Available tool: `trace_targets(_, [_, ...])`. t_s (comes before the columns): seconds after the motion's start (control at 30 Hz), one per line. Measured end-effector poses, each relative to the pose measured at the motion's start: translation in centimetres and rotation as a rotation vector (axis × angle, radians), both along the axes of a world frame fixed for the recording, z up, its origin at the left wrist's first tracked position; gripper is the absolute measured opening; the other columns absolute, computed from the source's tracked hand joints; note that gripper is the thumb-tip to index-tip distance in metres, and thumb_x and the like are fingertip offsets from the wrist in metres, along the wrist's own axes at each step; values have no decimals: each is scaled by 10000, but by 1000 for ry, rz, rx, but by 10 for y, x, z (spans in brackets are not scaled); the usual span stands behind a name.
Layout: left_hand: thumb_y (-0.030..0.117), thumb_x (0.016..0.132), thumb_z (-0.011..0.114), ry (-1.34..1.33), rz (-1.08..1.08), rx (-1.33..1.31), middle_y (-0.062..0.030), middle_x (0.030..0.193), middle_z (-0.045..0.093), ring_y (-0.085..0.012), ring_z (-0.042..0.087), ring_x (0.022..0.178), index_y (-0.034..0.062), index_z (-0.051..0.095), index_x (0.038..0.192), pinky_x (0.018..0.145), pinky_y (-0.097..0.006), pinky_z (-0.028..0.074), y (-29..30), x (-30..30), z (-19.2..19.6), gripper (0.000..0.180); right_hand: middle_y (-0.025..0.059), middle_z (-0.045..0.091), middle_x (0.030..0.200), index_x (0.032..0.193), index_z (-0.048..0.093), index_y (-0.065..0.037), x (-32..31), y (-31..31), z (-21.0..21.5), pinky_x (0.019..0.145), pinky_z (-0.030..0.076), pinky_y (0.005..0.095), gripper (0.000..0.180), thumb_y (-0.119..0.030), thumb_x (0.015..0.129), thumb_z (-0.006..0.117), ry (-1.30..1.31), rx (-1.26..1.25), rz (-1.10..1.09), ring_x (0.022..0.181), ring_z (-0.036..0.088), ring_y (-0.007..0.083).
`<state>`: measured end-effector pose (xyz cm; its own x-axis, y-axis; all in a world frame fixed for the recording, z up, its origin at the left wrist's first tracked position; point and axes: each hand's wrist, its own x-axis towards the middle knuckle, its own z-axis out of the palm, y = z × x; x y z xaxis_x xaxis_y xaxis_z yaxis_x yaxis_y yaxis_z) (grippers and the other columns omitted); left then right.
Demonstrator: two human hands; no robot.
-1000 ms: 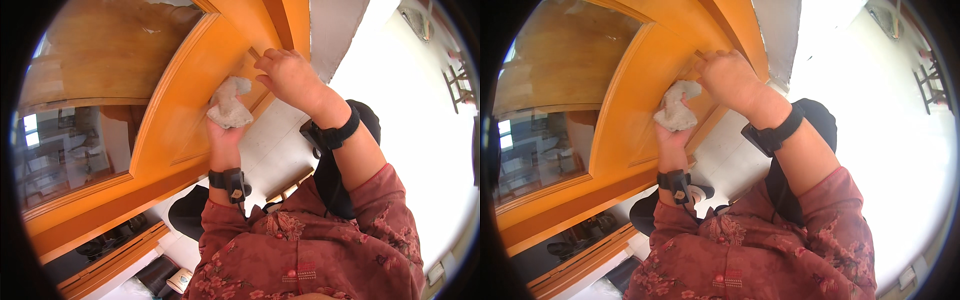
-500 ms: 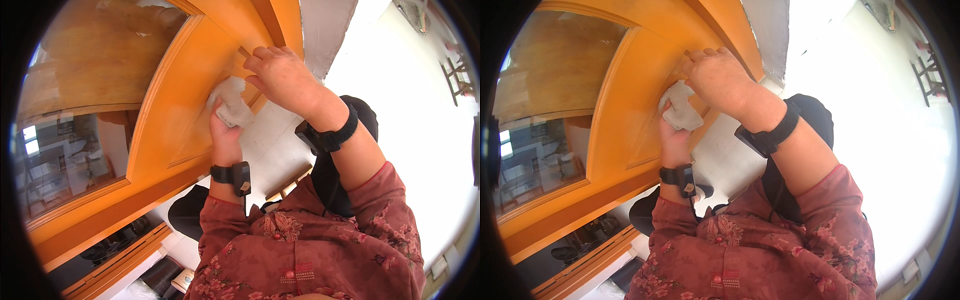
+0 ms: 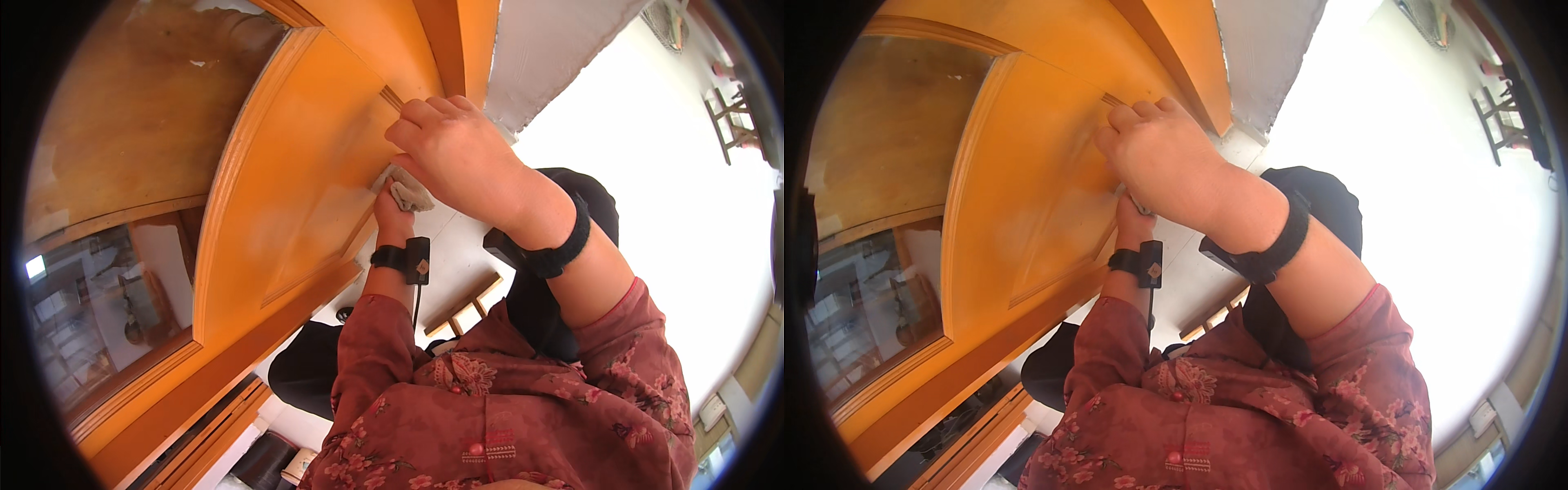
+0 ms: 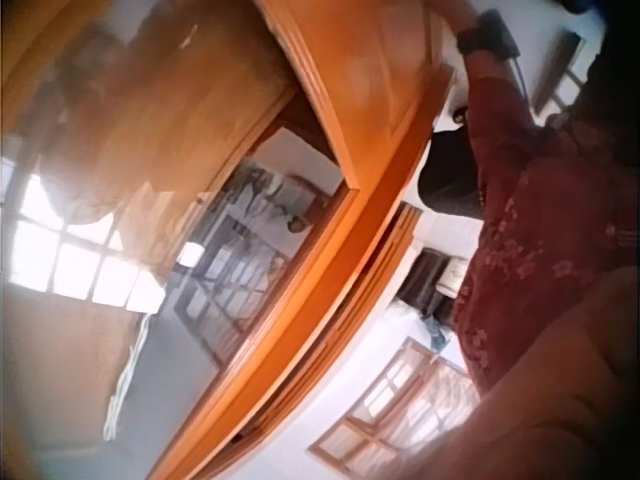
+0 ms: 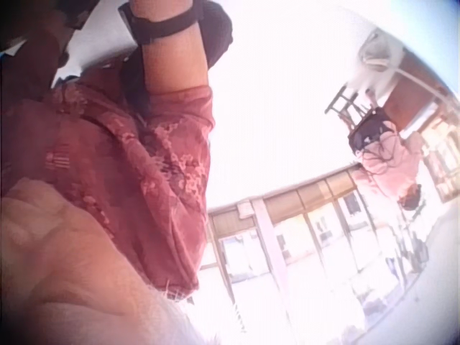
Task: The person wipes the surface of a wooden door with a cloth, moving methodically across the panels and edges. They occasionally adjust the cloth and reposition their hands to reach different areas of the door.
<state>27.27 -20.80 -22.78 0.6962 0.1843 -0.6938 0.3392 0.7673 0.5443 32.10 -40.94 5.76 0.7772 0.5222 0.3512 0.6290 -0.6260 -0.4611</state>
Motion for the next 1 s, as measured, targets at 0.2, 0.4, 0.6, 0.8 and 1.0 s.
trace_targets(0.2, [288,1010,524,-44,-169,144,-24,1051,659,-179,652,928,114,609,1169,761,-347,536,13,-8,-40,251,63,623,925,964,654,-67,2,4,0,794,482,369,200,-126,789,731,0,21,20,899,627,262])
trace_targets(0.4, [35,844,702,-291,-201,68,-36,1284,584,-133,554,1162,74,509,1324,943,-320,489,-22,6,52,519,60,627,927,964,664,-76,6,8,1,788,487,376,189,-124,793,730,-3,39,-1,895,630,261])
trace_targets(0.6, [321,1009,474,-299,-97,-307,-40,1346,575,-224,544,1260,133,515,1367,1048,-446,451,-44,22,146,407,88,647,914,985,685,-53,13,0,8,772,509,395,159,-93,832,694,-89,288,-101,878,628,309])
trace_targets(0.8, [266,990,531,-376,-91,-192,-86,1262,622,-236,605,1143,65,540,1322,989,-388,495,-41,22,202,389,116,653,900,983,688,-29,10,-12,14,727,532,397,147,-53,839,691,-122,431,-125,843,631,329])
trace_targets(1.0, [219,974,567,-415,-30,-204,-100,1229,628,-246,626,1072,51,534,1317,932,-394,517,-38,23,232,383,124,646,875,953,690,-27,16,-22,15,683,532,378,111,-36,842,691,-164,525,-164,791,634,333])
